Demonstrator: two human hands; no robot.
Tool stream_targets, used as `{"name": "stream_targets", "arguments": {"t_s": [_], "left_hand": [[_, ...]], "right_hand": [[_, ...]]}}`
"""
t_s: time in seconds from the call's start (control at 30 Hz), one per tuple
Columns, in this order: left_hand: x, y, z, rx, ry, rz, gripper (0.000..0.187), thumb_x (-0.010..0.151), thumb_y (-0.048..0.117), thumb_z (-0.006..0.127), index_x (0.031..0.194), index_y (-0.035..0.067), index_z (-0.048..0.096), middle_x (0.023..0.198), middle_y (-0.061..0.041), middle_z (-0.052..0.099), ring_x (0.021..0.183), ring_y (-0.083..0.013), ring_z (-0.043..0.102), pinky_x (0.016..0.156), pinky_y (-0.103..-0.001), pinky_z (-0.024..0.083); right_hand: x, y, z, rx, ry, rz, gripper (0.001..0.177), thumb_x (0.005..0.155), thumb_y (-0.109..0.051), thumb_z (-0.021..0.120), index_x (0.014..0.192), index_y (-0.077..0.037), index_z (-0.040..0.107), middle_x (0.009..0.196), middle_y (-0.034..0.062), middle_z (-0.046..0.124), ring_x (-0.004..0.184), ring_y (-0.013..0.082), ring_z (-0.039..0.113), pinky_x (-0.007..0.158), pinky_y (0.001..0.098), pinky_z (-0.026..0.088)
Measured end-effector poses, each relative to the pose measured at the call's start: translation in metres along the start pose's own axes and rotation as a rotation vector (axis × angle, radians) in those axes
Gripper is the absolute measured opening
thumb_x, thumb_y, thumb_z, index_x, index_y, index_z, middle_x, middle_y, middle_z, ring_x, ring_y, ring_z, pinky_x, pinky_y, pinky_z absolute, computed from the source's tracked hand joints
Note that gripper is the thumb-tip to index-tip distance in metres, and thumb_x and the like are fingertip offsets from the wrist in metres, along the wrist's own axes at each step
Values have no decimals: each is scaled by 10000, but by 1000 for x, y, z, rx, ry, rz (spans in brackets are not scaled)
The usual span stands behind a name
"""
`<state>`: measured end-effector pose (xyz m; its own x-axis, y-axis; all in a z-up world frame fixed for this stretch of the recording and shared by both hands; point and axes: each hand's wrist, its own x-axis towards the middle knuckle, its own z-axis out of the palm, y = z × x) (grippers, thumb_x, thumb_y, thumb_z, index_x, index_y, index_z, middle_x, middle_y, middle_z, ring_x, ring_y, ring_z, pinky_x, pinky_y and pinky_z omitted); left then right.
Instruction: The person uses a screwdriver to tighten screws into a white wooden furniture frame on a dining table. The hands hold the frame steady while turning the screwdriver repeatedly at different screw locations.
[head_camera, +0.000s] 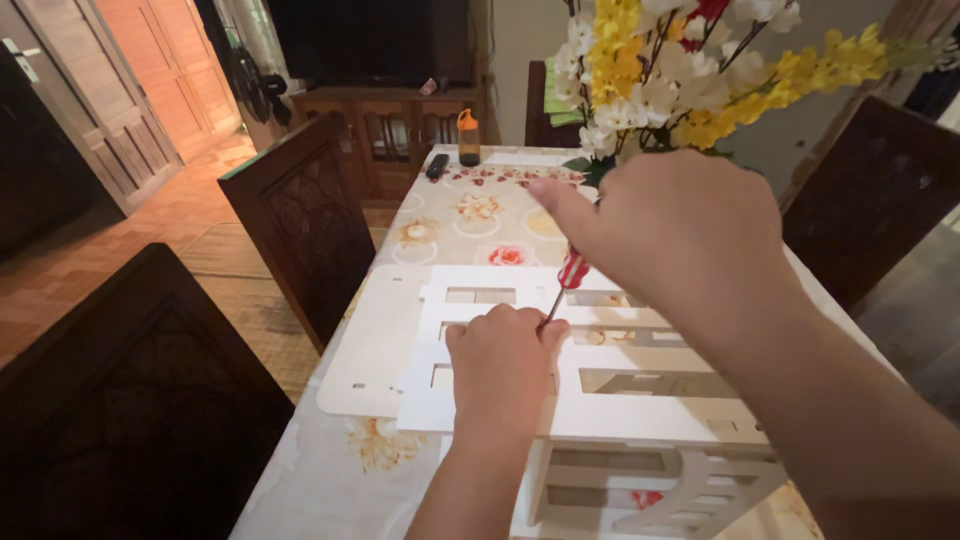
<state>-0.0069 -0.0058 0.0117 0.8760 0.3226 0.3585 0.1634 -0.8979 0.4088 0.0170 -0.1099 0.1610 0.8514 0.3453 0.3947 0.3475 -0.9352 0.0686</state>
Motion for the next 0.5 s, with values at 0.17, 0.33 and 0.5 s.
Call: {"name": "stream_targets", "arguments": {"t_s": [0.17, 0.33, 0.5], "left_hand": [[1, 1, 0, 1, 44, 16, 294, 932, 401, 663, 865, 145, 791, 768, -83, 700, 774, -304, 693, 810, -492, 433], [3, 0, 1, -16, 49, -3, 290, 917, 409, 680, 862, 148, 794, 769, -72, 709, 777, -292, 698, 832, -492, 427], [4, -2, 4, -16, 22, -16, 285, 914, 412, 691, 867, 149, 792, 765, -80, 706, 766, -298, 694, 819, -486, 430]], "right_hand": [[-13, 6, 11, 116, -75, -38, 651, 950, -702, 525, 950, -84, 730, 842, 105, 717, 810, 273, 700, 727, 428, 546], [-8, 21, 12, 404, 111, -553, 601, 778, -398, 762, 1284, -90, 662, 1288, 110, 649, 1011, 293, 671, 794, 442, 522], [-5, 27, 9, 260, -117, -679, 189, 917, -133, 605, 1047, -175, 736, 1186, -18, 694, 1077, 206, 669, 871, 378, 536]]}}
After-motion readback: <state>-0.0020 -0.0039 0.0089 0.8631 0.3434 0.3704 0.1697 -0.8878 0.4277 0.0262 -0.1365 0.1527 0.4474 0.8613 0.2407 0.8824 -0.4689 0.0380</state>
